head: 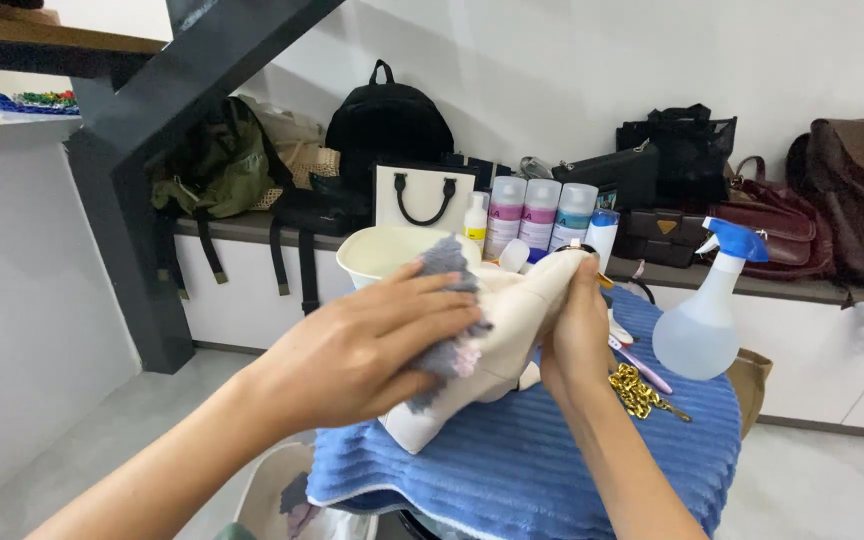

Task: The person cleans a white quilted handbag by first spraying it with a liquid from a spray bottle, then wiping the surface with a white cloth. They then use a grey cloth to wipe the bag again, focusing on the zipper and edges.

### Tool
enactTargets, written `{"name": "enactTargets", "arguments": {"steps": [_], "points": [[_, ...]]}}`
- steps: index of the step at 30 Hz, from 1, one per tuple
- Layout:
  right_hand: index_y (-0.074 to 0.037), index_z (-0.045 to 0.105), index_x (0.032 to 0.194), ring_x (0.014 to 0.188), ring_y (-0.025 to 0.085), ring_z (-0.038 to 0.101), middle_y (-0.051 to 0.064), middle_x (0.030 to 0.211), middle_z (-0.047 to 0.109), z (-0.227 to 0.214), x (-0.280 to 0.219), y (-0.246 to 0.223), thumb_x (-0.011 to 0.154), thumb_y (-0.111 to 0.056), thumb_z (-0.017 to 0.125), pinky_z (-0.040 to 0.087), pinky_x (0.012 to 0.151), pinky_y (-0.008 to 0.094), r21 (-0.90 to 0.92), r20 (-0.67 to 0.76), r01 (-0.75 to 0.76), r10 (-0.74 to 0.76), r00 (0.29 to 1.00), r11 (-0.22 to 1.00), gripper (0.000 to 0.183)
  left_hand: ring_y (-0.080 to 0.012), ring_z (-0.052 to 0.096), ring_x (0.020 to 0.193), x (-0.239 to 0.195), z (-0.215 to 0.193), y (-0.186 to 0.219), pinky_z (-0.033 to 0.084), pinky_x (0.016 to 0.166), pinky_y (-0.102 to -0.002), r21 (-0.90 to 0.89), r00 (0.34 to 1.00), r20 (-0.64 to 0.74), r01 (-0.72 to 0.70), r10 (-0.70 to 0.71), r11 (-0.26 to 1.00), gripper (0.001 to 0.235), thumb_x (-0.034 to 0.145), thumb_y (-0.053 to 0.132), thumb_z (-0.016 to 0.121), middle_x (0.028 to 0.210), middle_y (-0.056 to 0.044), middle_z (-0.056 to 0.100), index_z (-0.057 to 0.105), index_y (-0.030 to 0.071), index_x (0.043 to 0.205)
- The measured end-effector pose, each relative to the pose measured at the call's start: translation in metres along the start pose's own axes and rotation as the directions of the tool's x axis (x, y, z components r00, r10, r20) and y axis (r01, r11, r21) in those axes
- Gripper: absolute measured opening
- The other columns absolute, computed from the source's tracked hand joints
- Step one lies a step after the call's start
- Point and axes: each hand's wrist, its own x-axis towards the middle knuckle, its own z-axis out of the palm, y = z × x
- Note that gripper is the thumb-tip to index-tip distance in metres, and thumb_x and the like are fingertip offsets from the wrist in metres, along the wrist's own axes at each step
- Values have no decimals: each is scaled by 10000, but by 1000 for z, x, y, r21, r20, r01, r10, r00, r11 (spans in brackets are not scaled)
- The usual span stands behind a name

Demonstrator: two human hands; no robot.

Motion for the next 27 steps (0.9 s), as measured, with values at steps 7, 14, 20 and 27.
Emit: {"name": "enactTargets", "arguments": {"steps": [7, 14, 20, 27], "points": [[-133, 503, 1458, 1262, 170, 634, 64, 1351, 672, 10, -20, -8, 987, -480, 367, 523, 1066, 335, -36, 39, -8, 9, 999, 999, 600, -338, 582, 931, 4, 2, -14, 434, 1097, -559, 69, 972, -217, 108, -91, 992, 475, 920, 423, 745, 1026, -171, 556, 567, 4, 1059], [-116, 481, 1468, 1233, 214, 635, 97, 1332, 654, 1, -9, 0, 1024, -509, 389, 527, 1046, 413, -107, 100, 26, -16, 995, 994, 600, -271, 597, 769, 3, 34, -31, 465, 958, -434, -3, 972, -149, 183, -181, 983, 268, 739, 254, 808, 756, -53, 585, 625, 94, 852], [-50, 488, 1436, 1211, 239, 626, 125, 1304, 631, 7, -11, -8, 1035, -513, 466, 529, 1030, 489, -141, 163, 69, -45, 986, 988, 614, -314, 662, 794, -12, 42, -51, 508, 904, -452, -17, 900, -359, 257, -246, 966, 306, 729, 152, 880, 760, -81, 612, 594, 100, 824], [-8, 620, 1287, 1036, 310, 695, 148, 1148, 690, 4, 21, -15, 975, -390, 663, 580, 901, 569, -63, 307, -45, 63, 949, 997, 495, -146, 551, 533, 10, 22, -124, 470, 607, -280, -279, 751, -409, 438, -519, 854, 326, 973, 296, 771, 552, 49, 560, 558, 213, 740]]}}
